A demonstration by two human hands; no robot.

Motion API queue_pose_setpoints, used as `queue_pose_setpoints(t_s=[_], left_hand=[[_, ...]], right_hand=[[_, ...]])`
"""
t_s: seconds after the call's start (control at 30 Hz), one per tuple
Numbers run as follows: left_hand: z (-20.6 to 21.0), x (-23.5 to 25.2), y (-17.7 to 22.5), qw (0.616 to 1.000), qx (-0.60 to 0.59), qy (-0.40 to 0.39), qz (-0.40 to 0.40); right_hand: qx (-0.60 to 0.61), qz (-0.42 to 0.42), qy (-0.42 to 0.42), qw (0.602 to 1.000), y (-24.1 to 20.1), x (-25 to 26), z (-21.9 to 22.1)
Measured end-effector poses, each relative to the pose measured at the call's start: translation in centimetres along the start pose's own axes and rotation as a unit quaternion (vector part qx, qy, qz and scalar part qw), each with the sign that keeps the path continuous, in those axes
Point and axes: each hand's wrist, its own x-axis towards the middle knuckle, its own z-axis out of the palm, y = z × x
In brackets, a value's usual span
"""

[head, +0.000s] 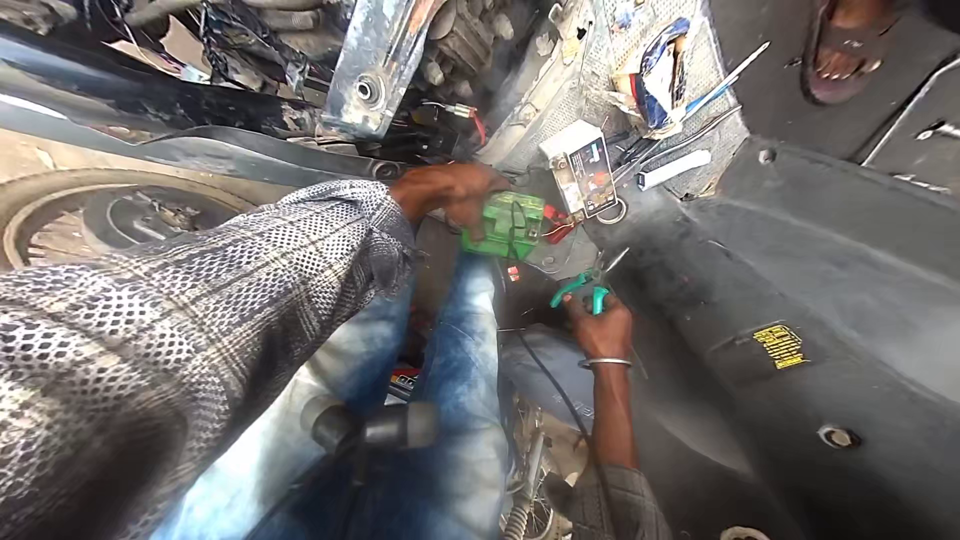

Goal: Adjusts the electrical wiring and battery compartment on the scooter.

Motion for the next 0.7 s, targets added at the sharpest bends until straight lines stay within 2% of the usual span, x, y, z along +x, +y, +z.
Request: queue_pose_setpoints(t_s=[0.1,0.2,0.3,0.43,0.57,0.7], left_hand=[[-0.1,-0.4,0.1,0.999,-0.047,-0.002,0.008],[-0.5,-0.3,-0.2,0.999,-0.049,-0.009,0.007],[-0.8,0.0,-0.3,0.998,-0.053,-0.023,-0.010],[-1.1,0.8,-0.8,0.999,-0.004,-0.030,0.012],[-1.1,1.1,-1.0,0.999,-0.014,-0.033,0.015],[-1.2,0.7,-0.5,0.999,-0.005,-0.032,0.011]], right_hand=[[0.072,-0.083,-0.036,0.993,0.8,0.8,0.8],[0.162,-0.195,-0.074,0.964,1.7,2.1,1.9],[0.216,-0.246,-0.120,0.937,1.6,2.8,2.3],[0.218,-0.240,-0.164,0.932,1.7,3.6,2.7],[0.199,-0.173,-0.174,0.949,2.2,4.8,2.7],[0.205,-0.159,-0.172,0.950,1.7,6.6,2.3]])
